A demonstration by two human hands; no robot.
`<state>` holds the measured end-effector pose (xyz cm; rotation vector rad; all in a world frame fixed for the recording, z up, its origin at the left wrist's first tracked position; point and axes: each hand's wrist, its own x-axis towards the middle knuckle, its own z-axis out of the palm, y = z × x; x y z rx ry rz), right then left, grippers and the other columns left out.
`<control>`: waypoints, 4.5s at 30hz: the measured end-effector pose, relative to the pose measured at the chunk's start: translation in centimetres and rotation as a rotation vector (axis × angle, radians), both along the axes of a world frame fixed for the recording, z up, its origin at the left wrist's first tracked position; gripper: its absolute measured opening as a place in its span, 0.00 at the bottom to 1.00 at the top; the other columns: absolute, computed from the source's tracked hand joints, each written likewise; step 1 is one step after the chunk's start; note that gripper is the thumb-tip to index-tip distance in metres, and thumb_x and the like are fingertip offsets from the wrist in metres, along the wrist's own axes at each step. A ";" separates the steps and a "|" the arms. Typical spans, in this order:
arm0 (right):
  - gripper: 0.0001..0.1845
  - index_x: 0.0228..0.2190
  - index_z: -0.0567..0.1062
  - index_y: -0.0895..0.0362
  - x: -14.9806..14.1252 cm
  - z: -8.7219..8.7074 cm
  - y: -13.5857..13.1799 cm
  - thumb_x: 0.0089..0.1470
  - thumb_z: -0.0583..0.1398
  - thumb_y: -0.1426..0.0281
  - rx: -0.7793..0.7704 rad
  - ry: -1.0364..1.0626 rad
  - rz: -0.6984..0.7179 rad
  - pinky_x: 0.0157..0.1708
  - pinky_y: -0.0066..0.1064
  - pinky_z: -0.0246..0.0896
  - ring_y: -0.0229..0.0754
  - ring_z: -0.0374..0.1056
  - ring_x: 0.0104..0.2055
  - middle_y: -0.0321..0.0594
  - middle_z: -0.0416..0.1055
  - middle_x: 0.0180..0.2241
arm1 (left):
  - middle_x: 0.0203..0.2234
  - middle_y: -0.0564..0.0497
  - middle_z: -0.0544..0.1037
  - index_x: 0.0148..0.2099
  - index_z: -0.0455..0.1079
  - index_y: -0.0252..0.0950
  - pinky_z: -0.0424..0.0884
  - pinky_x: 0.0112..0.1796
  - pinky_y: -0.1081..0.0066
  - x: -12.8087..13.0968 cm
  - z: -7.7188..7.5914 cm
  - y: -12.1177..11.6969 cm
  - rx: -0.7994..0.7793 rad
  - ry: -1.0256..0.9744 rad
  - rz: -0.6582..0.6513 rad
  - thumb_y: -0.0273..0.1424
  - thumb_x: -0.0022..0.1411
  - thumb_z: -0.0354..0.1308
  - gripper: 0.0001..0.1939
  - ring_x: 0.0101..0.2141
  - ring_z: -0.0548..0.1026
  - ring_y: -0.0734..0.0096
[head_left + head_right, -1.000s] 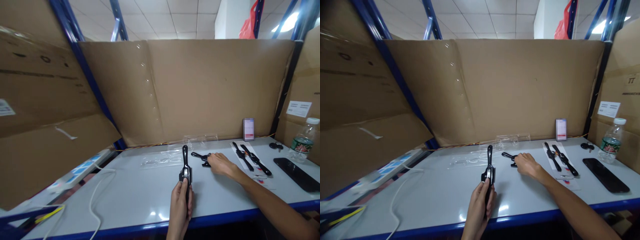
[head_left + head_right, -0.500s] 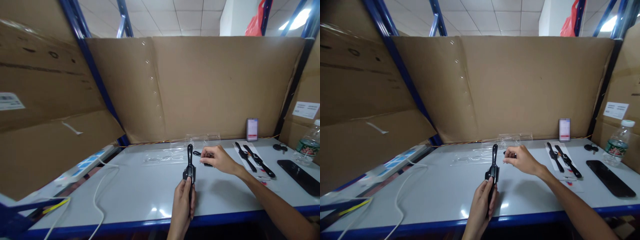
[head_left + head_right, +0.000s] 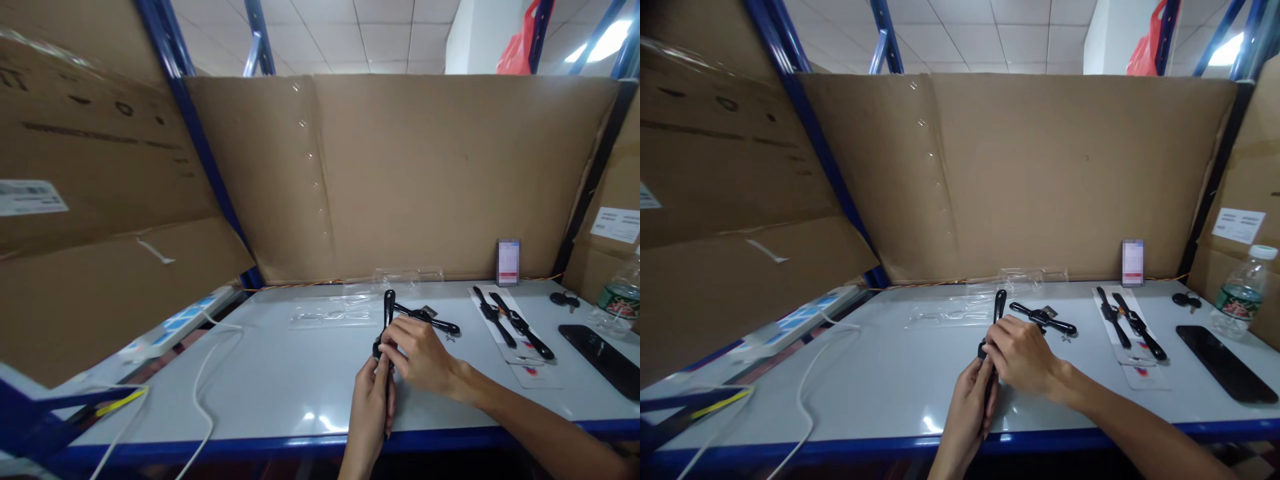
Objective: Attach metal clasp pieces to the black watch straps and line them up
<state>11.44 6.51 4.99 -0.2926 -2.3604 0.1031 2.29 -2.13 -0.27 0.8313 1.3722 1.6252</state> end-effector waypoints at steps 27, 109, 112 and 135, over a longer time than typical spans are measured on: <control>0.08 0.28 0.72 0.56 0.1 1.2 0.3 0.58 0.60 0.79 -0.490 -0.072 0.066 0.29 0.27 0.60 0.37 0.68 0.26 0.33 0.72 0.24 | 0.05 0.61 0.58 0.28 0.63 0.40 0.43 0.10 0.77 -0.2 -0.1 -0.4 0.019 0.007 -0.094 0.61 0.56 0.55 0.28 0.07 0.49 0.80; 0.18 0.23 0.78 0.58 0.0 -0.1 0.5 0.64 0.59 0.69 0.075 -0.040 0.005 0.27 0.29 0.52 0.36 0.65 0.25 0.36 0.73 0.23 | 0.05 0.63 0.58 0.31 0.64 0.39 0.44 0.09 0.80 -0.6 -1.3 0.0 0.009 -0.006 -0.062 0.59 0.57 0.56 0.26 0.06 0.51 0.81; 0.17 0.24 0.80 0.58 0.0 -0.1 0.4 0.64 0.59 0.69 0.056 -0.035 0.011 0.27 0.29 0.52 0.35 0.65 0.25 0.36 0.73 0.23 | 0.06 0.63 0.59 0.31 0.63 0.39 0.44 0.09 0.80 -0.6 -1.2 0.0 0.011 -0.006 -0.072 0.59 0.57 0.56 0.27 0.06 0.51 0.81; 0.22 0.21 0.74 0.58 0.9 1.2 2.0 0.66 0.55 0.67 -0.210 0.108 -0.221 0.27 0.30 0.47 0.35 0.61 0.23 0.36 0.69 0.20 | 0.05 0.64 0.57 0.39 0.71 0.34 0.46 0.08 0.81 -0.4 -0.3 -0.4 0.038 -0.134 -0.049 0.57 0.55 0.61 0.28 0.07 0.49 0.81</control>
